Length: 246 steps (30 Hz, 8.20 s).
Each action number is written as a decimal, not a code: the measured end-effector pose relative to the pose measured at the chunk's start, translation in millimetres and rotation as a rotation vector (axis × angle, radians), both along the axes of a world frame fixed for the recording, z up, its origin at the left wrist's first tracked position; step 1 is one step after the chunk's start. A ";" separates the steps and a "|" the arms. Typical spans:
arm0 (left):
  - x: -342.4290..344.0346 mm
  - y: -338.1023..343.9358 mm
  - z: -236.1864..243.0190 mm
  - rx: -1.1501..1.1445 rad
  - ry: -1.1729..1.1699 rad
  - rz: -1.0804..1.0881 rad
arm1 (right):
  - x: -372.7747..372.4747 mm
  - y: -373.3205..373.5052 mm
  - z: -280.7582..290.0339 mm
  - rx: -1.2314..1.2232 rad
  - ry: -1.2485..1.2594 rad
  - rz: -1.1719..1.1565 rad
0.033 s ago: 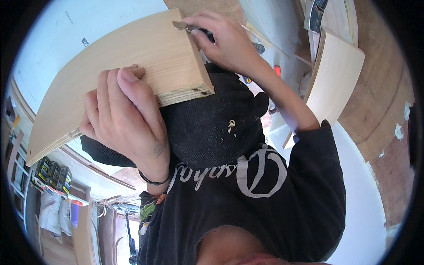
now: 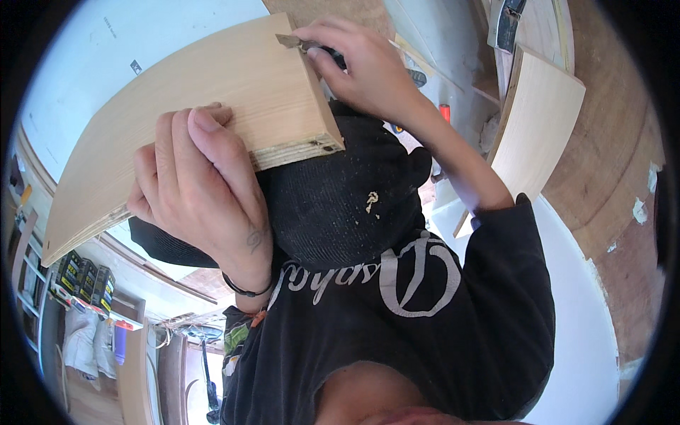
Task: The person holds a curved wooden board and uses a metal file to smooth its edges. They switch to a utility knife to scrape and refine the edge, then return to filing. The process repeats with alternating tools to shape the wood.
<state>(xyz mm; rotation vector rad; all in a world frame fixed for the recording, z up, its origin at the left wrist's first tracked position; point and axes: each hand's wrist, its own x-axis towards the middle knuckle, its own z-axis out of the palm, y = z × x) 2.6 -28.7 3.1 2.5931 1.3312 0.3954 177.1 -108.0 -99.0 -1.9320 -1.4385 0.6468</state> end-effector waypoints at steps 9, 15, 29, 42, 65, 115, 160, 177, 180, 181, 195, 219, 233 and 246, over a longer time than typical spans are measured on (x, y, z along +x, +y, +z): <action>3.1 2.4 -5.5 0.007 -0.019 0.012 | 1.5 -4.1 43.9 0.070 0.063 0.069; 3.6 1.7 -7.1 0.012 -0.025 0.027 | 0.3 -12.1 72.4 0.101 0.212 0.071; 0.7 3.7 -8.4 0.043 -0.041 -0.032 | -4.7 -4.5 26.7 0.151 -0.035 -0.091; -0.6 5.8 -7.1 0.018 0.078 0.041 | -7.7 -8.2 49.3 0.097 0.023 -0.011; -1.3 4.9 -8.7 0.021 -0.056 -0.030 | -6.4 -14.2 79.3 0.281 0.224 -0.144; -1.9 2.9 -12.4 0.095 -0.011 -0.014 | -2.3 -13.8 102.0 0.079 0.126 0.155; 18.2 17.9 40.7 -0.298 0.197 -0.587 | 30.0 -122.1 -136.2 -0.467 -0.090 -0.309; -4.7 -18.8 -4.8 -0.128 -0.394 -0.183 | 40.5 -107.8 -14.1 -0.335 0.817 -0.356; 0.9 -21.9 -11.7 -0.074 -0.407 -0.126 | 48.2 -84.2 53.0 -0.304 0.832 -0.185; 3.1 -23.3 -13.9 -0.049 -0.386 -0.110 | 47.7 -77.5 68.1 -0.285 0.758 -0.105; -1.8 -24.0 -9.5 -0.057 -0.309 -0.149 | 41.6 -61.0 116.1 -0.454 0.358 0.272; -3.6 -27.1 -2.2 -0.159 -0.277 -0.121 | 46.3 -45.0 135.5 -0.628 0.111 0.384; -3.7 -27.3 -1.7 -0.155 -0.284 -0.123 | 45.4 -53.3 132.4 -0.537 0.071 0.373; -12.5 -27.3 -5.4 -0.164 -0.325 -0.087 | 51.2 -60.1 136.4 -0.573 0.027 0.409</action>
